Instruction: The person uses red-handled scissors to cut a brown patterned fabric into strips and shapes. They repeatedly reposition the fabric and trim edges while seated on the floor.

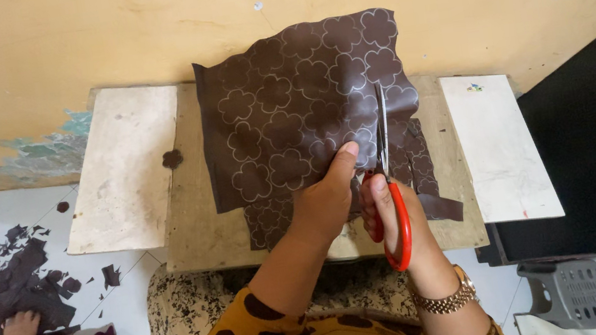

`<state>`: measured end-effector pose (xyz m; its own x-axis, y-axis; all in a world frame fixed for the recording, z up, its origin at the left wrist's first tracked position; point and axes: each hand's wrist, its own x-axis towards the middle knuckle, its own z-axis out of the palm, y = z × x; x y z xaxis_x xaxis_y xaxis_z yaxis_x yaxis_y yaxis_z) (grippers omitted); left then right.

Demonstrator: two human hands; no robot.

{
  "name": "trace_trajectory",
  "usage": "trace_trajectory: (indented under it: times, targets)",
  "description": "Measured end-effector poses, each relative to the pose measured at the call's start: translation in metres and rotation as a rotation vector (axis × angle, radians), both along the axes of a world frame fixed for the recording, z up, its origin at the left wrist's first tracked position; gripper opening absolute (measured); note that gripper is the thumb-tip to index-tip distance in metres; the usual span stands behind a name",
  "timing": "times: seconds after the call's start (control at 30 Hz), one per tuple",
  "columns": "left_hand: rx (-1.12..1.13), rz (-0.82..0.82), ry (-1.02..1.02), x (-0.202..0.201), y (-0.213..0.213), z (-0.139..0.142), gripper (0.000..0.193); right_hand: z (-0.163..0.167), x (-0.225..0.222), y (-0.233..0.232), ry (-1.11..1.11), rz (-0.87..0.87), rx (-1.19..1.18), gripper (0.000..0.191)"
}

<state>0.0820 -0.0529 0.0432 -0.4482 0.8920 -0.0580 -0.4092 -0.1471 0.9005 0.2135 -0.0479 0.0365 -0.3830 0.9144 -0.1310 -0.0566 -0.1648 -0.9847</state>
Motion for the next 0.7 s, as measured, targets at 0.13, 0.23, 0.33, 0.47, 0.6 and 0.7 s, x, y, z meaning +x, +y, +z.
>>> trace_trajectory:
  times: [0.13, 0.23, 0.33, 0.47, 0.6, 0.7]
  targets:
    - [-0.004, 0.010, -0.019, 0.000, 0.002, -0.003, 0.016, -0.003, 0.002, 0.001, -0.079, -0.017, 0.007, 0.055]
    - [0.026, 0.008, -0.026, -0.004, 0.002, -0.003, 0.016, -0.005, 0.003, 0.002, -0.106, 0.000, 0.033, 0.054]
    - [0.033, -0.022, -0.051, -0.009, 0.001, -0.001, 0.015, -0.006, 0.004, 0.004, -0.140, 0.003, 0.071, 0.053]
    - [0.066, -0.067, 0.039, -0.009, -0.002, 0.007, 0.014, -0.004, 0.004, 0.006, -0.136, 0.037, 0.115, 0.056]
    - [-0.250, -0.131, 0.092, -0.008, -0.006, 0.016, 0.016, -0.001, 0.006, 0.005, -0.127, 0.048, 0.129, 0.059]
    - [-0.129, -0.103, 0.026, -0.003, -0.007, 0.020, 0.014, -0.001, 0.005, 0.004, 0.068, 0.094, 0.097, 0.057]
